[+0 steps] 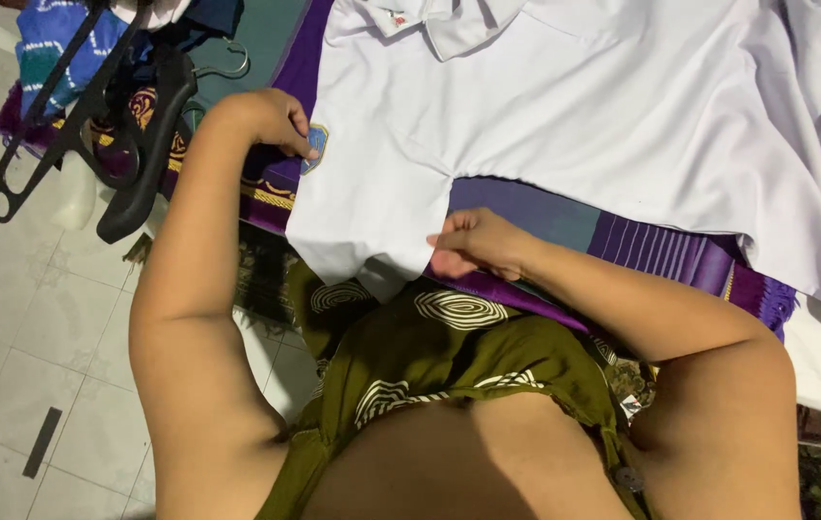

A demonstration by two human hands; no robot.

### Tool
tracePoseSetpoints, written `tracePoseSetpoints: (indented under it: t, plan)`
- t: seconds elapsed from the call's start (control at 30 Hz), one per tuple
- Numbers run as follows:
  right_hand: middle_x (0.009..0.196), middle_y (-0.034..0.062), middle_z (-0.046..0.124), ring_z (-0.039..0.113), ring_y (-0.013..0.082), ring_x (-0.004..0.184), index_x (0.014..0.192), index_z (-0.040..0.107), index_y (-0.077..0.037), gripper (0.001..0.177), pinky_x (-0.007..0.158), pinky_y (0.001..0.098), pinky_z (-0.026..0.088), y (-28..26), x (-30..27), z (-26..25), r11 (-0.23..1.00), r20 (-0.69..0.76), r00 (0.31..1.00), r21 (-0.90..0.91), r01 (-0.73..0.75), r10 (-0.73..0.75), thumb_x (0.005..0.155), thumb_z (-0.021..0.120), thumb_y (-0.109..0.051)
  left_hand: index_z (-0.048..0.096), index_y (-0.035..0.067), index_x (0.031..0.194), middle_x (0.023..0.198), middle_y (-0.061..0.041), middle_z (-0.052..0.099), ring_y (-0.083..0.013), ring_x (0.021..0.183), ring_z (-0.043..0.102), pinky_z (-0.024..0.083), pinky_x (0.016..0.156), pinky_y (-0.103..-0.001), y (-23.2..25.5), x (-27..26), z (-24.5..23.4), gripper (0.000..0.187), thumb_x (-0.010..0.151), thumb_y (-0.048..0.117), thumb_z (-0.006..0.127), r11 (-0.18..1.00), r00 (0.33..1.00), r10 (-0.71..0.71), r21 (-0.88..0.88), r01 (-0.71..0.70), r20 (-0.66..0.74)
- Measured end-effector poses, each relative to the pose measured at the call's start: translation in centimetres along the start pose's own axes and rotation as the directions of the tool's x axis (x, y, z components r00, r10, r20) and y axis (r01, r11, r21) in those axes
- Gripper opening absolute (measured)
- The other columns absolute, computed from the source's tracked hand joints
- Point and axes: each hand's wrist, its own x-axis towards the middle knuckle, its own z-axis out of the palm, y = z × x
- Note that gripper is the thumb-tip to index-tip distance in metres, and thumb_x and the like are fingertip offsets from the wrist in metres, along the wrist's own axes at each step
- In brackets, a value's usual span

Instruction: Ironing a white shirt on a flat surface

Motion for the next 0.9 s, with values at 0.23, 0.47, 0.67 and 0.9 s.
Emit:
tracePoseSetpoints:
  t: [0.23,0.47,0.67,0.9]
  plan:
    - [0.093,0.0097,0.074,0.070,0.0296,0.091,0.102,0.069,-0.009,0.031,0.078,0.0423,0.056,-4.5,-4.2,-1.1,0.262,-0.059,0.814,-0.958,0.116,-0.578,0.091,0.075,-0.037,0.062,0.005,0.123,0.127,-0.017,0.066,-0.0339,0.113,0.065,0.052,0.095,-0.044,6.0,4.7,1.6,0.065,0.078,0.043,0.089,0.883,0.840,0.430,0.347,-0.316,-0.332]
    - [0.147,0.0254,0.047,0.039,0.0458,0.139,0.138,0.055,-0.013,0.062,0.109,0.0588,0.035,0.2,1.3,-7.9,-0.045,0.054,0.639,-0.999,0.029,-0.767,0.089,0.067,-0.048,0.064,0.015,0.134,0.144,-0.009,0.064,-0.0302,0.139,0.057,0.042,0.119,-0.045,15.1,9.5,9.7,0.048,0.099,0.046,0.072,0.643,0.632,0.759,0.337,-0.688,-0.156]
    - [0.162,0.0225,0.025,0.015,0.0471,0.152,0.155,0.037,-0.022,0.074,0.116,0.0675,0.019,-0.5,1.3,-7.8,0.094,-0.137,0.846,-0.990,-0.103,-0.516,0.095,0.054,-0.061,0.027,0.022,0.163,0.168,-0.018,0.020,-0.0432,0.155,0.013,-0.003,0.117,-0.074,15.5,16.4,6.1,0.114,0.075,0.090,0.052,0.840,0.896,0.380,0.492,-0.231,-0.229]
    - [0.163,0.0220,0.023,0.014,0.0464,0.152,0.155,0.036,-0.022,0.078,0.113,0.0718,0.019,-0.9,0.7,-8.0,0.077,-0.115,0.863,-0.993,-0.088,-0.493,0.093,0.053,-0.065,0.016,0.022,0.164,0.169,-0.010,0.013,-0.0430,0.153,-0.001,0.001,0.114,-0.074,13.6,17.6,1.8,0.120,0.072,0.092,0.051,0.935,0.867,0.152,0.354,0.029,-0.474]
